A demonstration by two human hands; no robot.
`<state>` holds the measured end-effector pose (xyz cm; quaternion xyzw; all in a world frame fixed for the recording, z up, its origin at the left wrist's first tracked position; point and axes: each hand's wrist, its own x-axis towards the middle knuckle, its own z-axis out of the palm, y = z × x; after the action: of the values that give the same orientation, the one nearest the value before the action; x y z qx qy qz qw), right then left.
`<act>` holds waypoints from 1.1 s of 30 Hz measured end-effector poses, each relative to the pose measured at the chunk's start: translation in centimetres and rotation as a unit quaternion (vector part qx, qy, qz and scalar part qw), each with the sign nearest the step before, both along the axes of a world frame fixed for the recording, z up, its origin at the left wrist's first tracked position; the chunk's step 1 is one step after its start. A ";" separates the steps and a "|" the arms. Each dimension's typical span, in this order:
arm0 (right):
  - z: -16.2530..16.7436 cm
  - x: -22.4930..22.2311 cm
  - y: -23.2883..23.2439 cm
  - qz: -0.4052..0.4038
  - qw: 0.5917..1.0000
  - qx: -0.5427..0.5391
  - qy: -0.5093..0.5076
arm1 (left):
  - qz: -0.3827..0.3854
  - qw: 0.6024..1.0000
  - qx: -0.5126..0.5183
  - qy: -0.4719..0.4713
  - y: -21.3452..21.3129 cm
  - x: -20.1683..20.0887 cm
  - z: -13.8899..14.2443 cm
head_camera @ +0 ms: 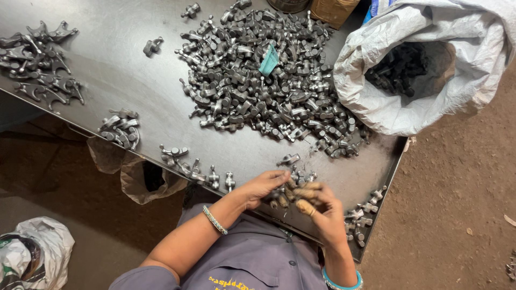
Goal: The person empties a sack of small metal castings onto a metal table, then sorts through the pile by hand, picking up individual castings, turning them over, and tossing accepted pieces into an open sack at the edge of the table while rejected pieces are set aside.
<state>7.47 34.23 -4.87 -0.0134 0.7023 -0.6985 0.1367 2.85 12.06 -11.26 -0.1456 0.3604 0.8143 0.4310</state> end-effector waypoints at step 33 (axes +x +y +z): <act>-1.1 -2.6 0.5 -0.096 0.993 -0.052 -0.041 | 0.064 0.998 0.007 0.007 0.9 0.0 0.2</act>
<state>4.92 34.78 -5.98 0.0753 0.6566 -0.7442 0.0966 2.82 12.94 -11.08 -0.1593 0.3473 0.8437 0.3770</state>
